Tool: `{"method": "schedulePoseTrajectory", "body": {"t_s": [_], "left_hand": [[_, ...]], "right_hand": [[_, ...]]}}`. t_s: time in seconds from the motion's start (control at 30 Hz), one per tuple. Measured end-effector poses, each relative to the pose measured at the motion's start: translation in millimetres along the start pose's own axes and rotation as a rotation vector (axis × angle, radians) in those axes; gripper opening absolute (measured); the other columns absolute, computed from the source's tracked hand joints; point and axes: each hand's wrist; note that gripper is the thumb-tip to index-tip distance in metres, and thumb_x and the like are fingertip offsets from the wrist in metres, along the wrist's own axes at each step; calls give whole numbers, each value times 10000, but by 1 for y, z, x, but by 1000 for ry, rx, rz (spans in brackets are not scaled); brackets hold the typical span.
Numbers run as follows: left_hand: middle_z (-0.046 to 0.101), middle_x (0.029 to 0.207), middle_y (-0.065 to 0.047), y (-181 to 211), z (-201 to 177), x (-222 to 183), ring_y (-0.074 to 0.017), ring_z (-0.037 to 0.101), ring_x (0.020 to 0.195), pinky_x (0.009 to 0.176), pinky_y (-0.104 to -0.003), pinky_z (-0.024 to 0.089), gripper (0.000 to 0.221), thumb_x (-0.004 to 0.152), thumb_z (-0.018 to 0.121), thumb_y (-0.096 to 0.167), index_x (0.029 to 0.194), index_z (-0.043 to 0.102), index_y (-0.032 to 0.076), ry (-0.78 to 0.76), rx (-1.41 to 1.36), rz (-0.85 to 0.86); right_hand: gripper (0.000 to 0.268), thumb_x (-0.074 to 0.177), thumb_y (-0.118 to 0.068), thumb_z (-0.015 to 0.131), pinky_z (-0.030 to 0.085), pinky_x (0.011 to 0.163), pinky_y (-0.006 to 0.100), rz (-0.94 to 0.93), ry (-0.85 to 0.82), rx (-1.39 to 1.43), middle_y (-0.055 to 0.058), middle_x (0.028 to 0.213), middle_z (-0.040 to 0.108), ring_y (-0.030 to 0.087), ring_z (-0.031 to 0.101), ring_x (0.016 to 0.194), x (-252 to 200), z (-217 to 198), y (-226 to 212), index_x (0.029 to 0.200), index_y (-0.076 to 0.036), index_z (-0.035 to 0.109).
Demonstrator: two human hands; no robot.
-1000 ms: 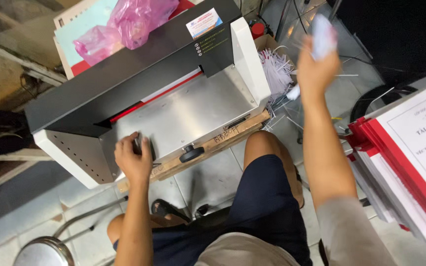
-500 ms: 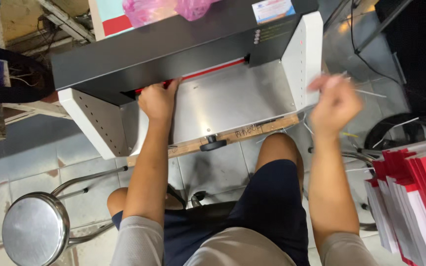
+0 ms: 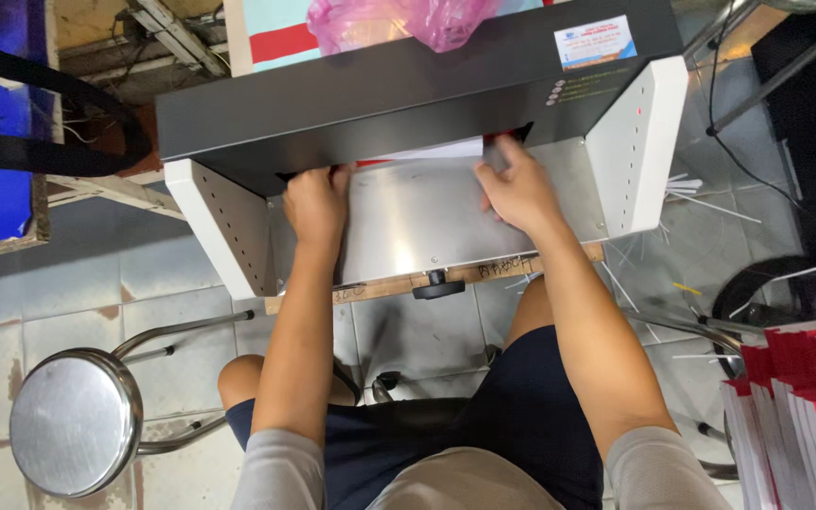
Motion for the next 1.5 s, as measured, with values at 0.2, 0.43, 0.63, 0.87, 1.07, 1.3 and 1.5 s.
{"method": "schedulePoseTrajectory", "body": {"t_s": [0.2,0.43,0.63,0.87,1.07,1.3,1.5], "left_hand": [[636,622,-56,32,-2,-1,-119,578,523,488,-293,451,344,871,770,170,1078,583,-32,-475,-804,-437],[620,711,-11,35,-8,-37,-81,532,529,449,-253,402,468,860,680,29,1304,535,4,-432,-1212,-458],[576,644,12,16,-61,-128,-66,481,488,418,-232,351,684,894,669,155,1529,424,88,-467,-938,-625],[652,1229,-24,1,-76,-248,-109,616,1022,825,-298,556,541,1040,559,425,1368,577,-6,-34,-1003,-704],[586,1418,6,55,-71,-301,-212,567,1286,1054,-427,461,574,937,537,387,1452,441,153,-230,-1863,-890],[655,1314,-125,27,-109,-275,-207,657,1170,992,-362,538,512,895,688,28,1370,499,66,-188,-1563,-930],[704,1221,-95,-40,-127,-216,-190,700,1076,928,-372,586,560,824,738,39,1347,538,43,-637,-1484,-836]], "right_hand": [[405,969,-221,609,392,393,275,290,-189,345,46,626,634,110,506,424,-2,8,-27,1366,-151,569],[469,983,-168,565,418,405,261,272,-267,467,28,590,597,103,534,439,-24,-9,-26,1449,-199,522],[580,985,-323,567,445,446,266,359,-321,495,54,595,594,112,552,463,-109,-5,4,1547,-202,490],[469,948,-303,680,560,845,284,415,-132,669,69,1193,673,135,666,1065,-175,17,56,1342,-67,588],[437,896,-201,693,605,809,409,610,-192,667,168,1142,683,239,712,961,-213,44,40,1274,-4,600],[484,861,-314,634,573,944,427,655,-515,688,137,1197,755,261,730,1080,-261,49,47,1271,-56,622],[641,926,-545,522,526,941,443,584,-342,1162,156,1206,694,278,670,1084,-185,-22,96,1309,-36,590]]}}
Point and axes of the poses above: each hand's wrist, its own x-axis towards the middle knuckle, its own z-axis out of the palm, y = z × x
